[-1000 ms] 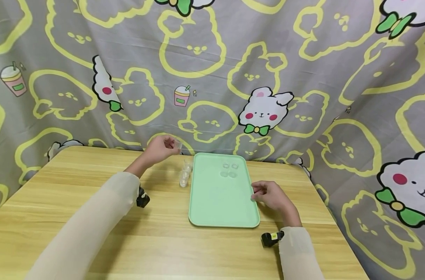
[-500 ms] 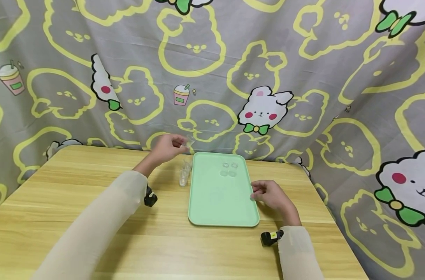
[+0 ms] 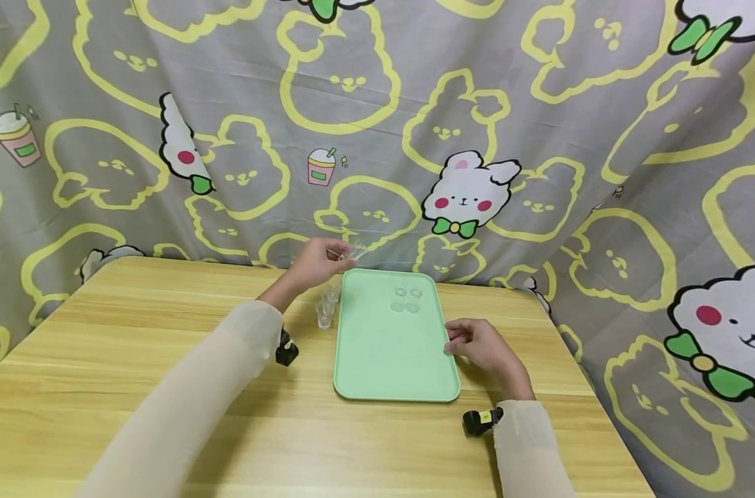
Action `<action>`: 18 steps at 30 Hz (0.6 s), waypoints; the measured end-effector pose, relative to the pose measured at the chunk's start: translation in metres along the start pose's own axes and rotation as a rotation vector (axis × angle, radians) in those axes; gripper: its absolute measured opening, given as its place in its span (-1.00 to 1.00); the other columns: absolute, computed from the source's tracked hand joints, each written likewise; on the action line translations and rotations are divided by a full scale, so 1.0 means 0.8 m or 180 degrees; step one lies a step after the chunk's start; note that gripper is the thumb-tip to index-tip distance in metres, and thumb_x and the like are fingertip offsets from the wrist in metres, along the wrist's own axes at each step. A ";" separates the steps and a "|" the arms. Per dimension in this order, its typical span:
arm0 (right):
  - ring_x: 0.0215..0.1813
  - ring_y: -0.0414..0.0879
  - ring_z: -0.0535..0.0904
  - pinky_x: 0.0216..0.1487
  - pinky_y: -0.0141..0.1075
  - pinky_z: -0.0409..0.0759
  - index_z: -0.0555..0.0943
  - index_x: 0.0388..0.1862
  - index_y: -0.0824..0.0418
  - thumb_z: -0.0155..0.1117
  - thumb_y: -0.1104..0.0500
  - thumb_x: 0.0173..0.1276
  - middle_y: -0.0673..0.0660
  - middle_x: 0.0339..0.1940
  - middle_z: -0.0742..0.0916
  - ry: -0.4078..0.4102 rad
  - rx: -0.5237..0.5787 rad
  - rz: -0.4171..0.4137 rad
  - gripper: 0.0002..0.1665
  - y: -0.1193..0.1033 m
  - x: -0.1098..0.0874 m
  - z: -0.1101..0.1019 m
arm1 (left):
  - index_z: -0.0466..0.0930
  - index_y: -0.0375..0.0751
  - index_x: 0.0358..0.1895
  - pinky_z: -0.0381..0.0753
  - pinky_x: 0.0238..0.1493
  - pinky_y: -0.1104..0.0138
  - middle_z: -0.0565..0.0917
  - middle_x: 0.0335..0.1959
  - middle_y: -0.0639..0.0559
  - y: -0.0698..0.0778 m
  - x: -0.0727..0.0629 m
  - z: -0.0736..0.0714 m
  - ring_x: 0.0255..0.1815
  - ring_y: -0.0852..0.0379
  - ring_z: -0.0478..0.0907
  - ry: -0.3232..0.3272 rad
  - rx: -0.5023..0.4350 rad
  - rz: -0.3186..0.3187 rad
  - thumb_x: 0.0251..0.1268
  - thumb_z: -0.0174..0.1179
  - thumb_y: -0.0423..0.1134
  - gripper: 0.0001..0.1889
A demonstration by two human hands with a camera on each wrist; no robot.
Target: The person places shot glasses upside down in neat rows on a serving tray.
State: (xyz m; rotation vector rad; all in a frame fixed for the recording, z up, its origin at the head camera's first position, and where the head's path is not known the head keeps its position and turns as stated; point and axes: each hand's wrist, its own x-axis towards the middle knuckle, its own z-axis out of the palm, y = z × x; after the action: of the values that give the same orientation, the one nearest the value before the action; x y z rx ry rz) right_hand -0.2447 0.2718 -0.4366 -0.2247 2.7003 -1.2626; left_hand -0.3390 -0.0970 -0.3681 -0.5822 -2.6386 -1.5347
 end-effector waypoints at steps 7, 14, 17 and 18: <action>-0.06 -0.03 0.64 -0.06 -0.25 0.64 0.56 0.29 0.45 0.40 0.34 0.38 0.20 -0.01 0.73 0.0002 -0.0005 -0.0043 -0.48 -0.001 0.000 0.000 | 0.67 -0.24 0.23 0.67 0.05 0.10 0.67 0.14 -0.14 0.005 0.005 0.014 0.06 -0.06 0.64 -0.0045 0.0070 0.0028 0.37 0.40 -0.12 -0.55; -0.08 -0.02 0.65 -0.10 -0.29 0.63 0.56 0.27 0.48 0.41 0.34 0.37 0.24 -0.02 0.74 -0.0010 -0.0006 -0.0095 -0.48 -0.001 0.000 0.000 | 0.54 -0.29 0.32 0.64 0.06 0.14 0.66 -0.05 -0.12 0.008 0.012 0.031 0.00 -0.03 0.62 -0.0031 0.0000 0.0021 0.33 0.43 -0.18 -0.45; -0.08 -0.03 0.65 -0.12 -0.31 0.63 0.57 0.26 0.46 0.42 0.35 0.36 0.23 -0.03 0.74 0.0001 0.0009 -0.0074 -0.49 -0.001 0.000 0.000 | 0.54 -0.31 0.19 0.64 0.04 0.16 0.63 -0.09 -0.10 0.008 0.013 0.037 -0.04 -0.03 0.60 0.0049 -0.0126 -0.0016 0.27 0.47 -0.22 -0.51; -0.08 -0.03 0.64 -0.12 -0.31 0.63 0.57 0.27 0.47 0.42 0.35 0.36 0.23 -0.03 0.74 -0.0005 0.0006 -0.0080 -0.49 -0.001 0.000 0.000 | 0.55 -0.31 0.13 0.63 0.04 0.16 0.62 -0.09 -0.10 0.008 0.013 0.039 -0.05 -0.03 0.59 0.0075 -0.0146 -0.0028 0.26 0.48 -0.23 -0.55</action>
State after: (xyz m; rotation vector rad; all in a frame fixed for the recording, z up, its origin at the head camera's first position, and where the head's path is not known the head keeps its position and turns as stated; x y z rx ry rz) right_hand -0.2448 0.2710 -0.4359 -0.2601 2.7031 -1.2713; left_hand -0.3418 -0.0647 -0.3767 -0.5523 -2.5985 -1.5984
